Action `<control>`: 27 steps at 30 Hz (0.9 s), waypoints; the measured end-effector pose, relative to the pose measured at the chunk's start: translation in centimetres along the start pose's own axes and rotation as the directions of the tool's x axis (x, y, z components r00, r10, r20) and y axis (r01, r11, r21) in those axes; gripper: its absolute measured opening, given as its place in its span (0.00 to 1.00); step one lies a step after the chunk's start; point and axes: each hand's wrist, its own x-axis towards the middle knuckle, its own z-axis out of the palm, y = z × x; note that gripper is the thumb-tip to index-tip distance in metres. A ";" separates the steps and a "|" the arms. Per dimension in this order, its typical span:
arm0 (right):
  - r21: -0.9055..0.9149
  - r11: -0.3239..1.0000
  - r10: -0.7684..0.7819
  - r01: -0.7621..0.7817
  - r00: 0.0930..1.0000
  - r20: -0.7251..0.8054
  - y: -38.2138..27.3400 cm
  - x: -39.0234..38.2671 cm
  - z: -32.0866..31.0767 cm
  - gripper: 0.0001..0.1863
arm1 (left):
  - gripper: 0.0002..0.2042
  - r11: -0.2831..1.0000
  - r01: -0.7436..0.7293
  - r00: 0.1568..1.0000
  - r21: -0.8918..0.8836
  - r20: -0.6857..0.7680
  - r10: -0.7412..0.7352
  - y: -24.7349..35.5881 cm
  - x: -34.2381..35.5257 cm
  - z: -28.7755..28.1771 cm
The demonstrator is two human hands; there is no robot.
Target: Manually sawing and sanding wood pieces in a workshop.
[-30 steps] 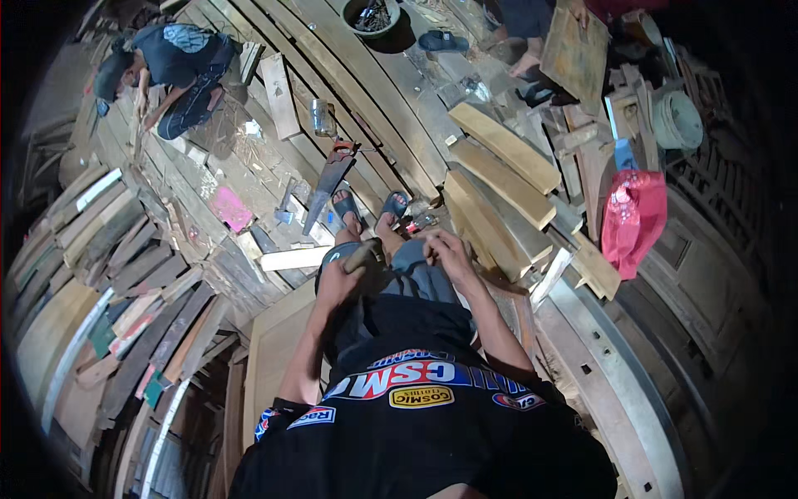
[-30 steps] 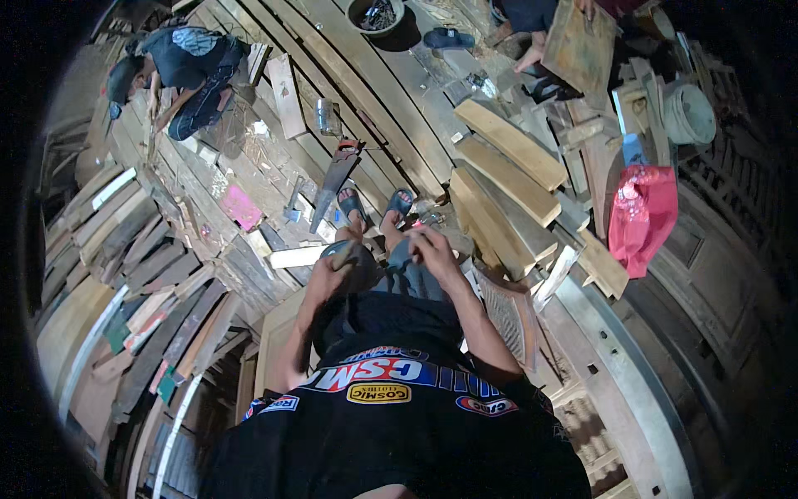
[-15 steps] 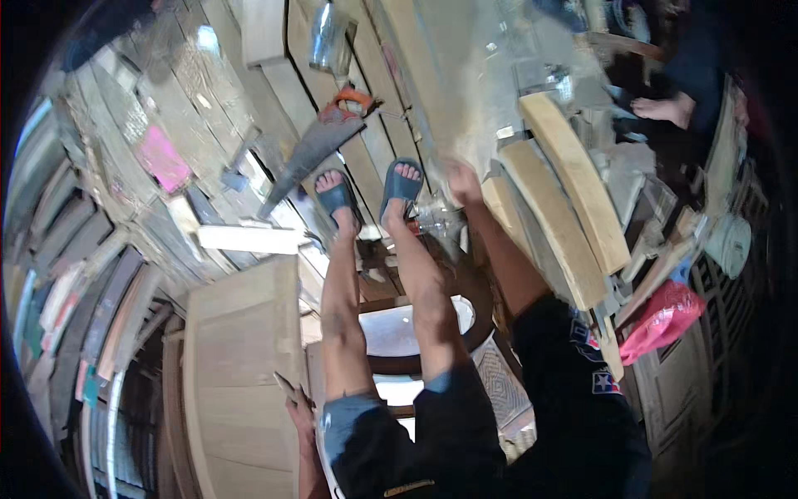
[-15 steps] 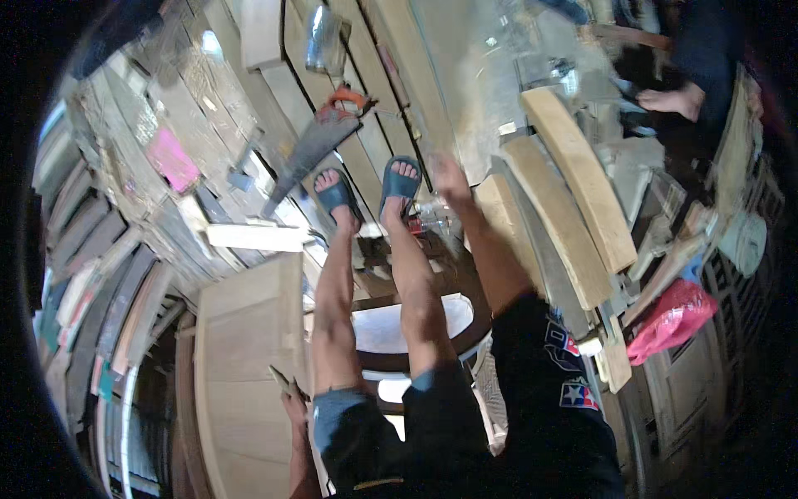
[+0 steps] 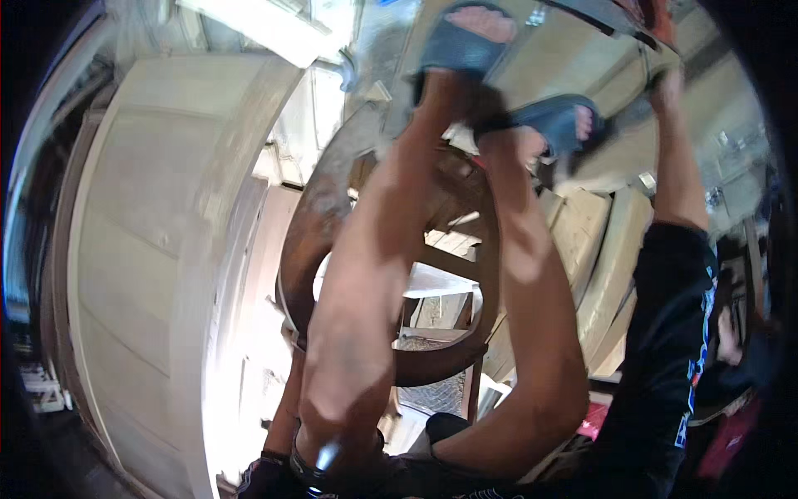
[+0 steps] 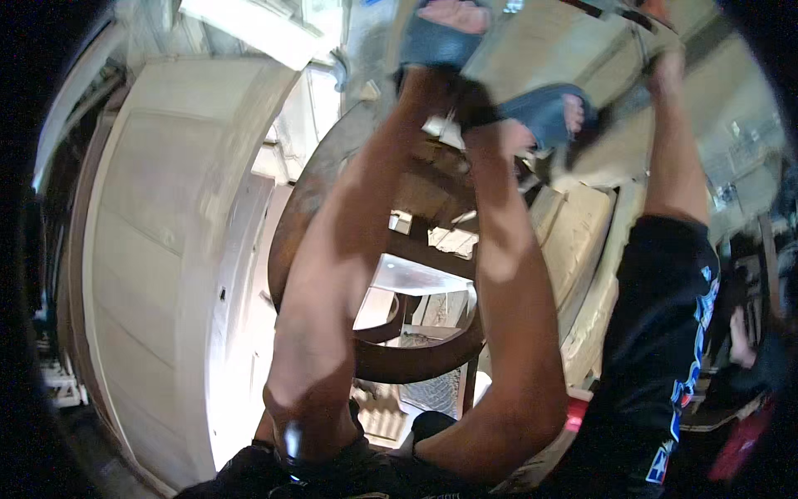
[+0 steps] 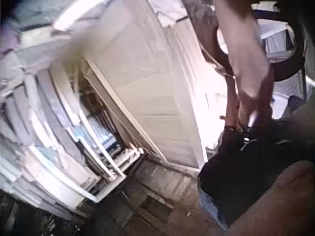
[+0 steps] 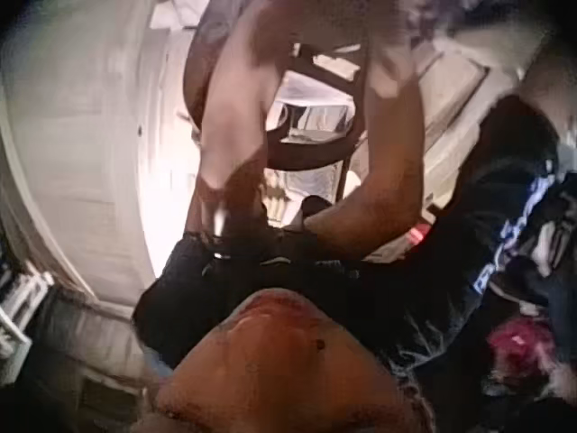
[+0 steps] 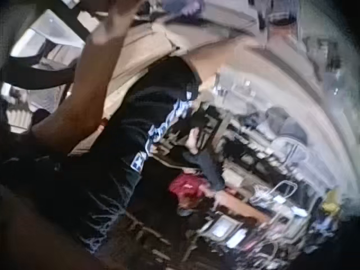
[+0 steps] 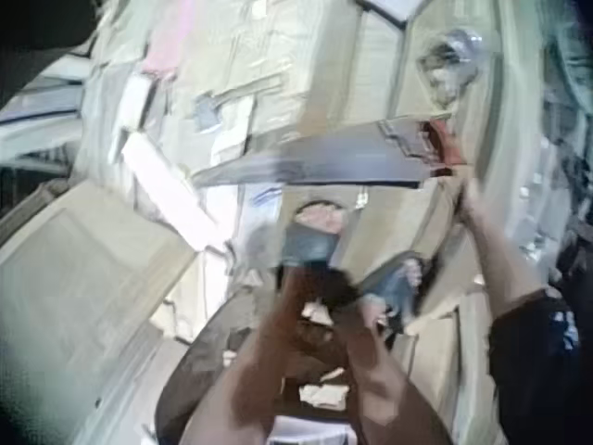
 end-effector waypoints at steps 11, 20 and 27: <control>-0.541 0.811 -0.156 0.223 0.973 0.168 1.8 3.1 -11.5 0.27 | 0.05 0.963 -0.262 0.673 0.063 -0.703 0.230 0.8 3.5 -10.9; -0.814 0.559 -0.432 0.159 0.894 -0.122 -8.9 -4.5 -12.0 0.18 | 0.22 0.211 0.403 0.016 -0.891 -0.223 -0.975 -9.9 -45.0 9.4; -0.802 0.598 -0.413 -0.007 0.854 -0.315 -9.9 -22.7 -2.0 0.27 | 0.12 0.383 0.525 0.291 -0.760 -0.262 -0.920 -10.4 -45.6 10.0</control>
